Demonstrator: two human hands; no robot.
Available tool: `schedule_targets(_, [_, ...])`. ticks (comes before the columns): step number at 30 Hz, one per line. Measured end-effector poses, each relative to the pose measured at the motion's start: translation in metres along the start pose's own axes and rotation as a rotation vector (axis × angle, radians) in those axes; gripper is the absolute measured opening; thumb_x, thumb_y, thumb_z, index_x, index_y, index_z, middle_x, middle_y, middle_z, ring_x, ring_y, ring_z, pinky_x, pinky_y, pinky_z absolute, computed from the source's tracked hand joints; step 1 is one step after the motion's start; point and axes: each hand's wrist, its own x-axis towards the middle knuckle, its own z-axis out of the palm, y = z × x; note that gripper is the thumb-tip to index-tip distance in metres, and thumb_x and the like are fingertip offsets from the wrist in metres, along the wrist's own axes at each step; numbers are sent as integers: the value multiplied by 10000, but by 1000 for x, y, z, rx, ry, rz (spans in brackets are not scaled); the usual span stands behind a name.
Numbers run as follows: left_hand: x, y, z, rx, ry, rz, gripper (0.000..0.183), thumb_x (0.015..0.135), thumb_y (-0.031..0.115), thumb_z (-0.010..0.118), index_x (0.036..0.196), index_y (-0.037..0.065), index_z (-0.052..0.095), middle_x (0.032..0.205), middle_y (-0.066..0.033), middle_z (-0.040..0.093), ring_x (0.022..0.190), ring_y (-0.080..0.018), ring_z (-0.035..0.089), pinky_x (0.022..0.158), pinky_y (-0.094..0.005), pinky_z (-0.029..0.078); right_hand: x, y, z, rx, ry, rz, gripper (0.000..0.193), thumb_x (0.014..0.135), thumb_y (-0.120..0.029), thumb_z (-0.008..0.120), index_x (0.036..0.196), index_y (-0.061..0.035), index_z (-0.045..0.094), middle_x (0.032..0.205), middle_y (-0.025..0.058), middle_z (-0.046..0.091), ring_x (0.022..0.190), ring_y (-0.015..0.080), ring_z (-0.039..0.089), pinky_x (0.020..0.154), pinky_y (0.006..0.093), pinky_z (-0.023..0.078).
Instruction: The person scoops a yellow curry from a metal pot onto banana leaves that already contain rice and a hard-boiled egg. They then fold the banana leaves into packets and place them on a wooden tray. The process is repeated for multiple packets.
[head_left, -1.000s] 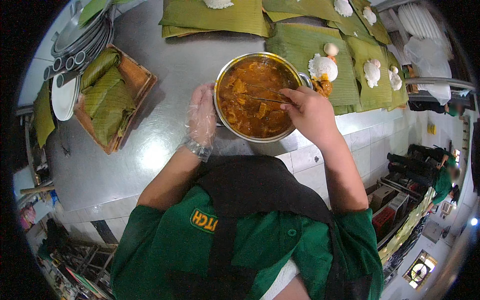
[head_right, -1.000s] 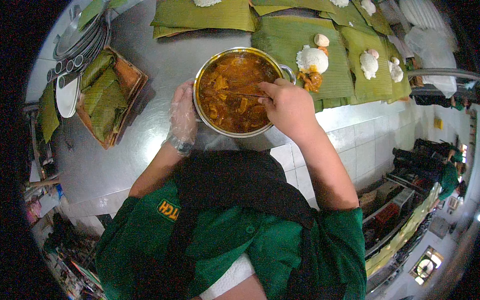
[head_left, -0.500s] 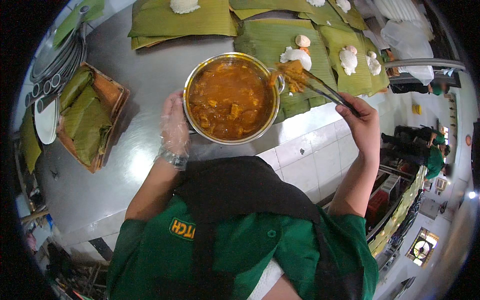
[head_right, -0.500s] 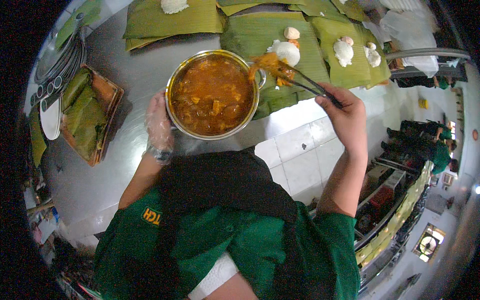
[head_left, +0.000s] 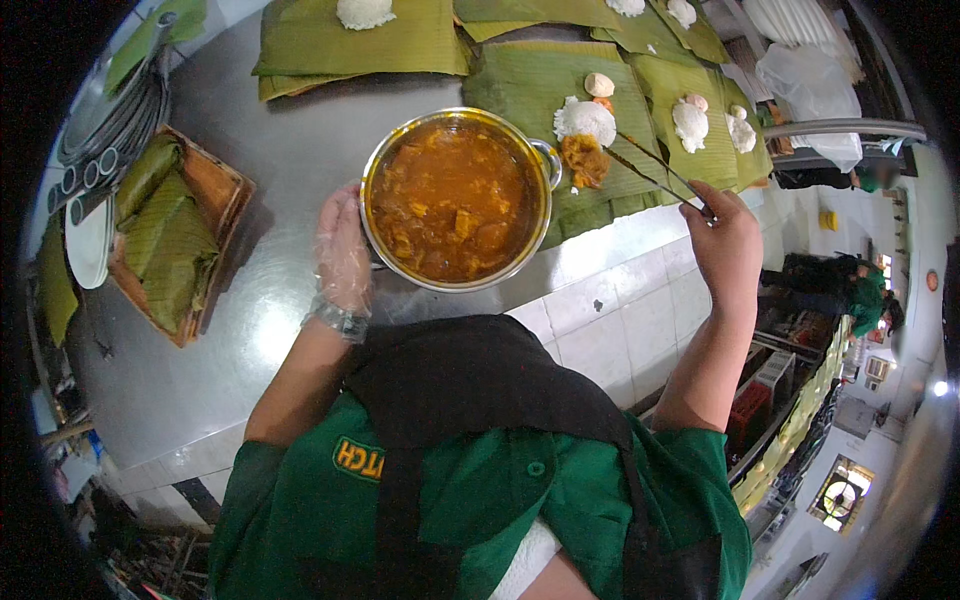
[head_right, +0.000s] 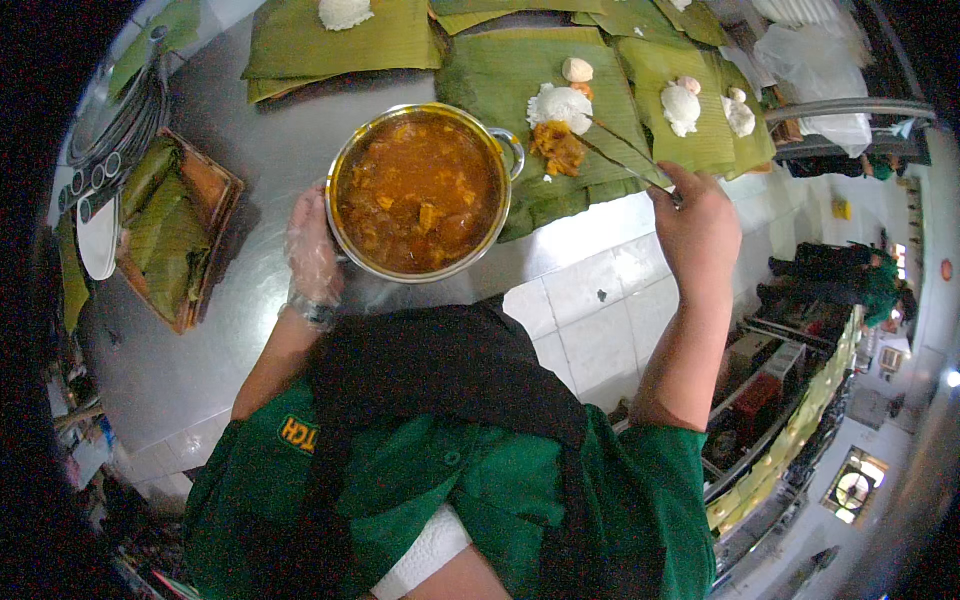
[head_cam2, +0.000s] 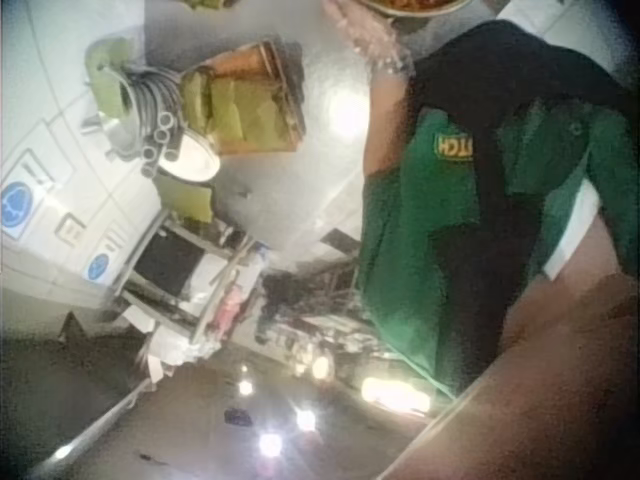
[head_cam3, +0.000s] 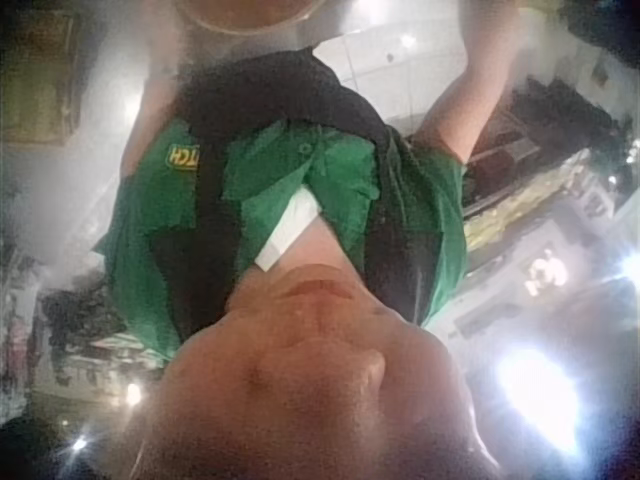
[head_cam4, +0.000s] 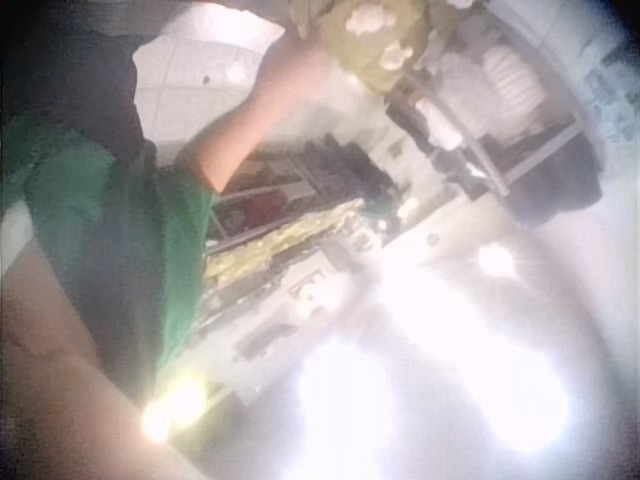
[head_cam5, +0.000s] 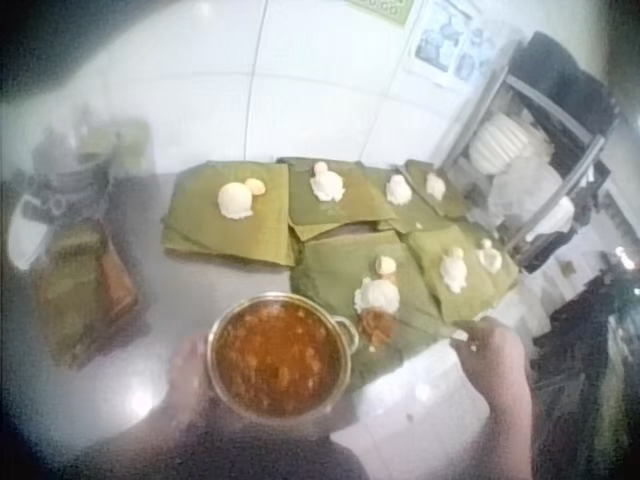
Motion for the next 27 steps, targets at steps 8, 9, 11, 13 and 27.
schedule_targets(8, [-5,8,2,-20,-21,45,276,1049,208,445,1199,12,567,1102,-71,629,1004,-130,586,903,-290,480,4,-28,-4,166,1,-42,277,818,-143,710,1087,-76,722,895,183,672,819,335,667,738,386,513])
schedule_targets(9, [-5,8,3,-2,-13,52,275,1049,206,444,1199,10,566,1098,-69,630,1006,-127,585,902,-287,481,0,-35,-7,269,-28,-150,276,818,-140,710,1086,-78,722,886,180,668,807,329,665,726,384,512])
schedule_targets(11, [-4,7,3,-8,-28,90,271,1049,200,444,1200,10,566,1105,-65,626,1002,-114,583,891,-271,486,-4,-54,-7,314,-109,-236,281,816,-137,712,1093,-88,720,873,170,661,781,325,659,701,391,508])
schedule_targets(13, [-4,6,2,-57,-64,92,291,1047,223,450,1203,11,576,1134,-58,622,1050,-129,562,945,-283,448,-6,-77,2,242,-166,-373,298,810,-133,711,1106,-105,710,865,151,651,767,347,646,673,428,499])
schedule_targets(27, [-3,4,1,-41,-52,105,281,1037,202,453,1192,-4,567,1111,-73,615,1017,-134,561,931,-289,450,4,-147,79,306,-265,-614,296,783,-155,728,1078,-128,719,871,120,636,806,334,651,715,426,519])
